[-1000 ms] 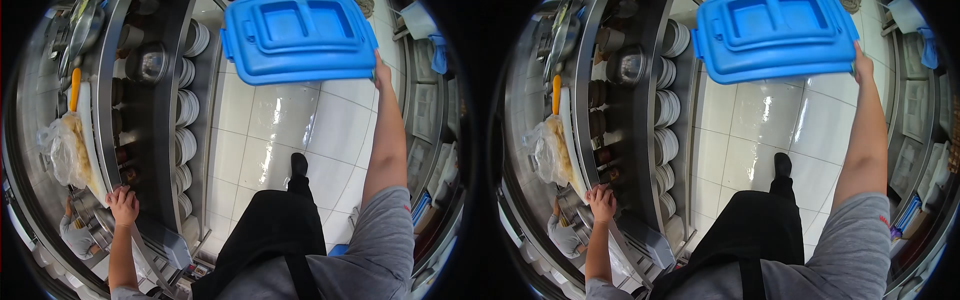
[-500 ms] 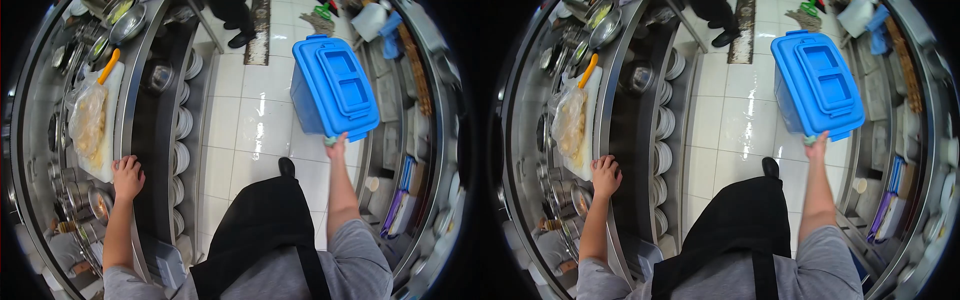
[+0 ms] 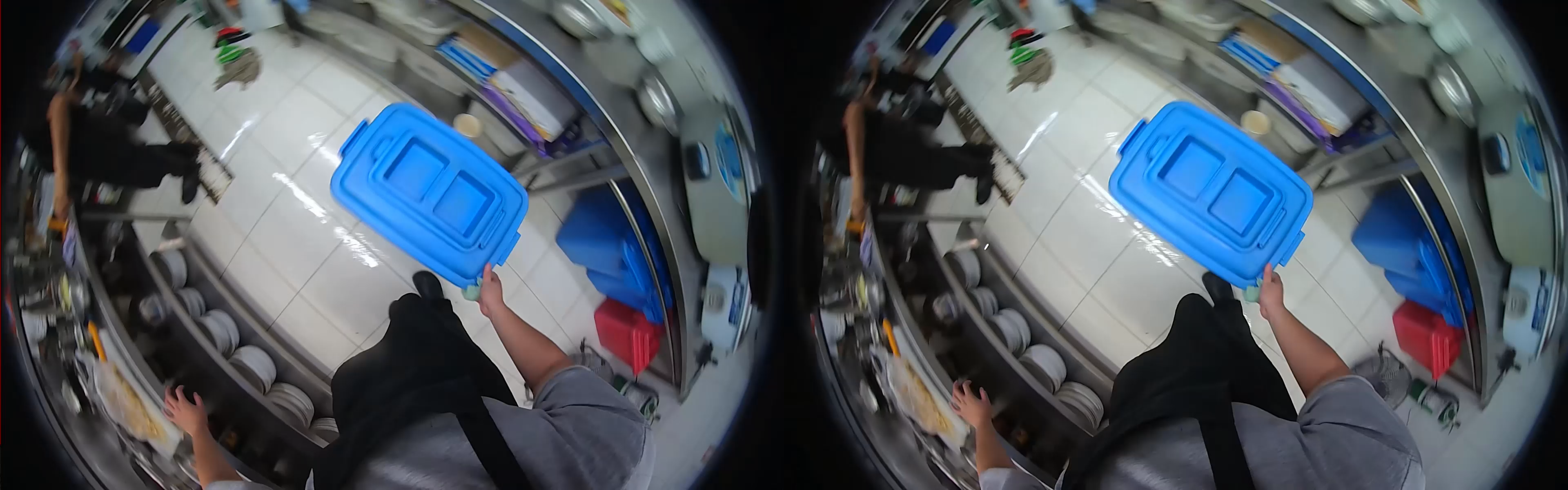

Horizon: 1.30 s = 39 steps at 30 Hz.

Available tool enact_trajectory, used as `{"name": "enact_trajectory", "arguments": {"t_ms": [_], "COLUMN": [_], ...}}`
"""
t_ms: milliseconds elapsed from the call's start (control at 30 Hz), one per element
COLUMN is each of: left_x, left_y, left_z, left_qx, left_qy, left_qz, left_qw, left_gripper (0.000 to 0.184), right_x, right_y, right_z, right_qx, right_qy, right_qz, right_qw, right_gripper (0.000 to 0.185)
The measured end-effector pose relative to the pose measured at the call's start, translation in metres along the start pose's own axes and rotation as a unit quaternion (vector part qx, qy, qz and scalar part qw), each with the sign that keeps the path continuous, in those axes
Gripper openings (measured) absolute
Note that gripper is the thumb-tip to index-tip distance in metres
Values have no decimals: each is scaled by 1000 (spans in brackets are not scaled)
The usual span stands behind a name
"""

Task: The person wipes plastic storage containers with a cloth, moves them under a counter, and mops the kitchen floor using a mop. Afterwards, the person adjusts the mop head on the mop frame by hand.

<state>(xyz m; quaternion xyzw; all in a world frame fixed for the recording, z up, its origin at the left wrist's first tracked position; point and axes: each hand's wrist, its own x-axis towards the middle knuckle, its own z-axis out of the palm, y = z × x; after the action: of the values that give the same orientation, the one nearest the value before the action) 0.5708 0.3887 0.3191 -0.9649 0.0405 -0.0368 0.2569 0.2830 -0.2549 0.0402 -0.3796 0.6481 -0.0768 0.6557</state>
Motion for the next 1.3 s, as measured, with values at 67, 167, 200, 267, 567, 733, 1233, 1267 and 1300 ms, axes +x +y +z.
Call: {"name": "enact_trajectory", "arguments": {"t_ms": [67,167,200,267,567,733,1233,1267,1300], "left_x": [1,-14,-28,-63,-214,-232,-225,-233,-242], "left_y": [67,260,334,465,667,681,623,624,625], "left_z": [22,19,5,-57,-142,-140,-94,-94,-93], "left_qx": [-74,-349,-380,-498,-500,-536,-761,-782,-792], "left_qy": [68,-11,-27,-24,-84,-61,-237,-323,-405], "left_qz": [57,227,272,308,145,118,-99,-99,-99], "left_qw": [993,909,883,810,850,834,596,524,447], "left_gripper": [46,50,49,46,60,65,42,49,56], "right_x": [-1,12,22,36,39,66,-71,-77,-71], "right_y": [18,42,44,44,-73,-155,-62,-48,-27], "right_z": [-65,-139,-164,-229,-411,-262,-147,-190,-235], "right_qx": [1,-9,-5,-32,-370,-359,-392,-282,-242], "right_qy": [138,354,437,476,362,168,-457,-348,-245], "right_qz": [-42,-109,-142,-143,-302,-551,-432,-526,-570], "right_qw": [990,929,888,867,800,734,671,723,746], "right_gripper": [46,35,30,27,22,31,17,18,20]}}
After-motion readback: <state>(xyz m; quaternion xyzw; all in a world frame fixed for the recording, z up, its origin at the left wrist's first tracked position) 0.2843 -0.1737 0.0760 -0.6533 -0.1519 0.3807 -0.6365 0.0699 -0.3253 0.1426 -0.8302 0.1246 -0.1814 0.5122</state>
